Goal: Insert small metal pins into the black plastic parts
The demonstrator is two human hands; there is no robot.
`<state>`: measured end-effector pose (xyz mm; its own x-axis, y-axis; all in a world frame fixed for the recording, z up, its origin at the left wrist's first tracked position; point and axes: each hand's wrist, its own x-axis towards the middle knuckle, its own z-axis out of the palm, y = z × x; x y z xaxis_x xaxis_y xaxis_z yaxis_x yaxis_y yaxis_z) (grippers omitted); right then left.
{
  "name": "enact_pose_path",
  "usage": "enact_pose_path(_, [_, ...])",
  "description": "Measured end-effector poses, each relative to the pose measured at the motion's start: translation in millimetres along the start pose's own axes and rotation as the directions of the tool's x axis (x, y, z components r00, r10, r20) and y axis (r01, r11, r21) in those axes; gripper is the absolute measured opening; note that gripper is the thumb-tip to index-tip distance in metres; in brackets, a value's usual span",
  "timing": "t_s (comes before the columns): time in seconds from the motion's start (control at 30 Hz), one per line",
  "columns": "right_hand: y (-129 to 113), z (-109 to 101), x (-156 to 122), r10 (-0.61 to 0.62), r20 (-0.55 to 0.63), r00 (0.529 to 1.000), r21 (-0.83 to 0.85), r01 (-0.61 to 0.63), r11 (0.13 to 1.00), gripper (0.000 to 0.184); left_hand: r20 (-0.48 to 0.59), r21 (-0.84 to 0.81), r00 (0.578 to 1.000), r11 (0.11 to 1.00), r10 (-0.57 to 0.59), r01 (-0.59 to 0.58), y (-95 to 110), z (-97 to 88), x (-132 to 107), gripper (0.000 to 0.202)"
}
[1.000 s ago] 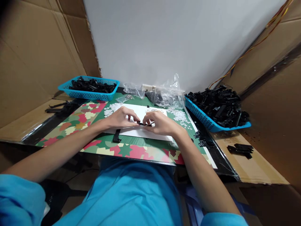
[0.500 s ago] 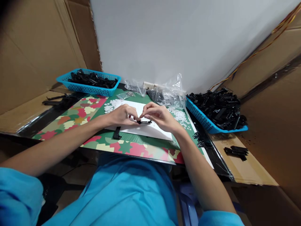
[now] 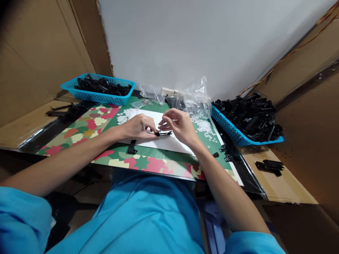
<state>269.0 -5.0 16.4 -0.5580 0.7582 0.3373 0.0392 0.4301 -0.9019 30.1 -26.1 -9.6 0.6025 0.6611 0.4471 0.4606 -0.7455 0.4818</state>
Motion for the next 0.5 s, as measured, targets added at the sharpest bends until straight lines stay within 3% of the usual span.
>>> enact_pose_path(0.23, [1.0,-0.3,1.6,0.010,0.048,0.999,-0.065,-0.007,0.998,0.044,-0.005,0.017,0.999,0.999,0.032,-0.032,5.7,-2.0,-0.1,0.007])
enact_pose_path(0.5, [0.7,-1.8,0.1,0.010,0.027,1.000,-0.044,-0.009,0.999,0.041,-0.001,-0.026,1.000,0.999,-0.025,0.025,5.4,-1.6,-1.5,0.012])
